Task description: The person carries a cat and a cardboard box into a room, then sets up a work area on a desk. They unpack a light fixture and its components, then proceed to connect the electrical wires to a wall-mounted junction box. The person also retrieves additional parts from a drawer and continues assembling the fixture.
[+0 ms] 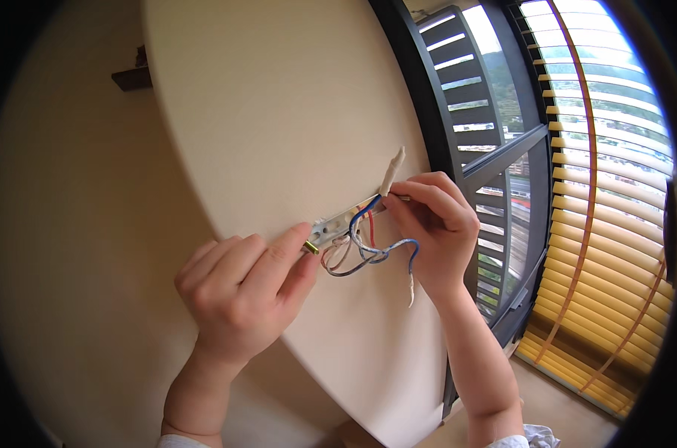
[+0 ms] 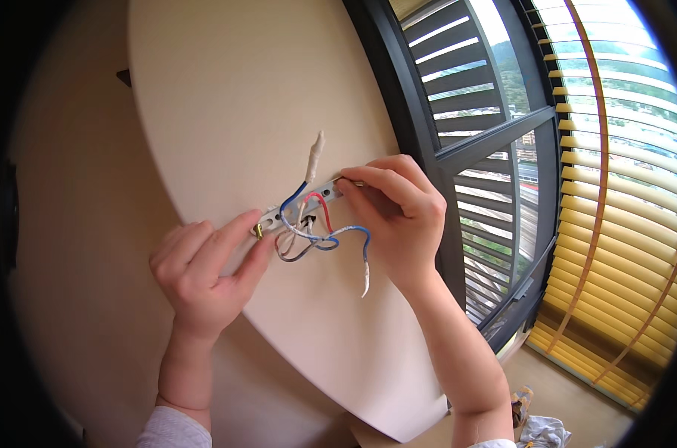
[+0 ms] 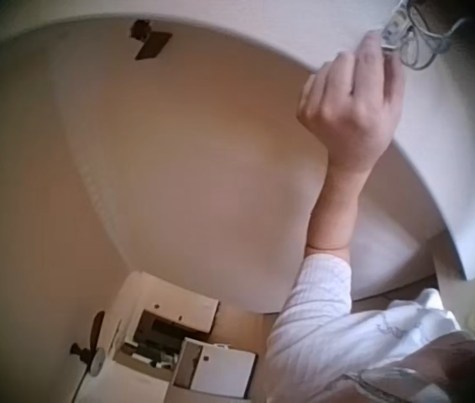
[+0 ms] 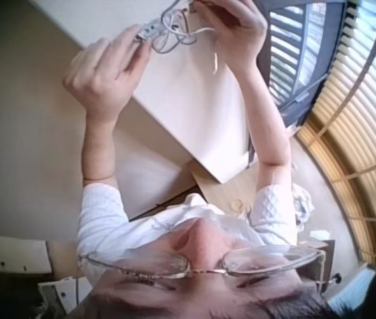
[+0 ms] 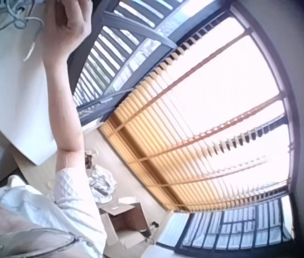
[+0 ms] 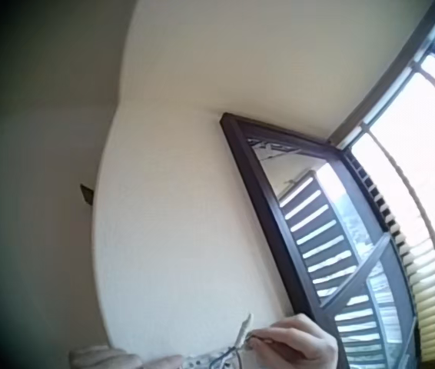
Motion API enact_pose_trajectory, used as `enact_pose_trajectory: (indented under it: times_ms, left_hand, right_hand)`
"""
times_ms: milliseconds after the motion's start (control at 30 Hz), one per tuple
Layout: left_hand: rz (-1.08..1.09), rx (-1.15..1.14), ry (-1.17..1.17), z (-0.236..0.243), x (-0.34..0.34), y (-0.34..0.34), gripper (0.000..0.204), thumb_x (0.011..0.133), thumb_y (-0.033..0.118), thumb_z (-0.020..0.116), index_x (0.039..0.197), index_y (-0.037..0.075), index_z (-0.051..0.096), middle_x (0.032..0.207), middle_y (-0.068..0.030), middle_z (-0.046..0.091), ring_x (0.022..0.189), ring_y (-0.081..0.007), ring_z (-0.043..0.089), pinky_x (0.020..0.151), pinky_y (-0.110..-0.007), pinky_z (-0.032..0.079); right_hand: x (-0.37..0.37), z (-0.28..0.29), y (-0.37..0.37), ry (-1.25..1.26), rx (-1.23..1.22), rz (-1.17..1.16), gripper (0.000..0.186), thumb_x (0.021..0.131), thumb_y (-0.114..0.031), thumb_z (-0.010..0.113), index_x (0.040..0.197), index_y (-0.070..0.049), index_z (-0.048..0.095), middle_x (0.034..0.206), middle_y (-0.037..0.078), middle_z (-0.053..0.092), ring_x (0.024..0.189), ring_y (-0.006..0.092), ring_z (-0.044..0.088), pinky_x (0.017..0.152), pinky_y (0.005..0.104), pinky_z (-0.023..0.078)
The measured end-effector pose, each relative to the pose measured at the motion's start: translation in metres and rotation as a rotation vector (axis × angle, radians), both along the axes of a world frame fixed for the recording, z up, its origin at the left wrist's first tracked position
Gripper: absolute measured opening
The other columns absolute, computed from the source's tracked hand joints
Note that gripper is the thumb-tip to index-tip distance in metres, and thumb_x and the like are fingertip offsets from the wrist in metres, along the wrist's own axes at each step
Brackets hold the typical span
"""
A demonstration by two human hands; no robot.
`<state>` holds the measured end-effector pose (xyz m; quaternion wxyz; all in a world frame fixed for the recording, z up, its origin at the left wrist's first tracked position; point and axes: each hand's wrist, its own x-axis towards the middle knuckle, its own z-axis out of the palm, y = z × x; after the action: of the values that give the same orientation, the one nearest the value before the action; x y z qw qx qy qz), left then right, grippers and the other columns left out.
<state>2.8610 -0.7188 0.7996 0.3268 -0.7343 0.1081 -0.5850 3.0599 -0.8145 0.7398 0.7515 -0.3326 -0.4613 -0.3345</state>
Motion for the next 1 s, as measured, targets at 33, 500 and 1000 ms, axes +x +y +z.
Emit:
enact_pose_trajectory:
  times_ms: [33, 500, 1000]
  left_hand:
    - [-0.008, -0.002, -0.004, -0.001, 0.001, 0.0, 0.03, 0.066, 0.011, 0.089, 0.094, 0.009, 0.079, 0.061, 0.0001, 0.052, 0.05, -0.0174, 0.048, 0.048, -0.032, 0.037]
    - [0.035, -0.051, 0.014, -0.004, -0.002, -0.008, 0.028, 0.066, 0.008, 0.089, 0.092, 0.008, 0.079, 0.062, -0.0003, 0.058, 0.051, -0.0175, 0.05, 0.05, -0.031, 0.038]
    - [0.019, -0.061, -0.017, -0.008, 0.0, -0.008, 0.028, 0.064, 0.006, 0.087, 0.09, 0.009, 0.076, 0.065, -0.0023, 0.062, 0.053, -0.019, 0.054, 0.052, -0.031, 0.041]
  right_hand:
    - [0.0, 0.0, 0.0, -0.01, 0.004, -0.004, 0.013, 0.082, 0.008, 0.078, 0.094, 0.002, 0.076, 0.092, 0.005, 0.067, 0.079, 0.0129, 0.071, 0.067, 0.023, 0.057]
    - [0.008, -0.005, 0.001, -0.108, 0.016, -0.015, 0.019, 0.08, 0.006, 0.081, 0.098, 0.0, 0.078, 0.092, 0.006, 0.065, 0.078, 0.0146, 0.068, 0.065, 0.0251, 0.056]
    - [0.009, -0.009, 0.0, -0.182, 0.051, -0.152, 0.026, 0.074, 0.006, 0.081, 0.099, -0.002, 0.079, 0.089, 0.007, 0.063, 0.074, 0.0166, 0.061, 0.059, 0.0274, 0.048]
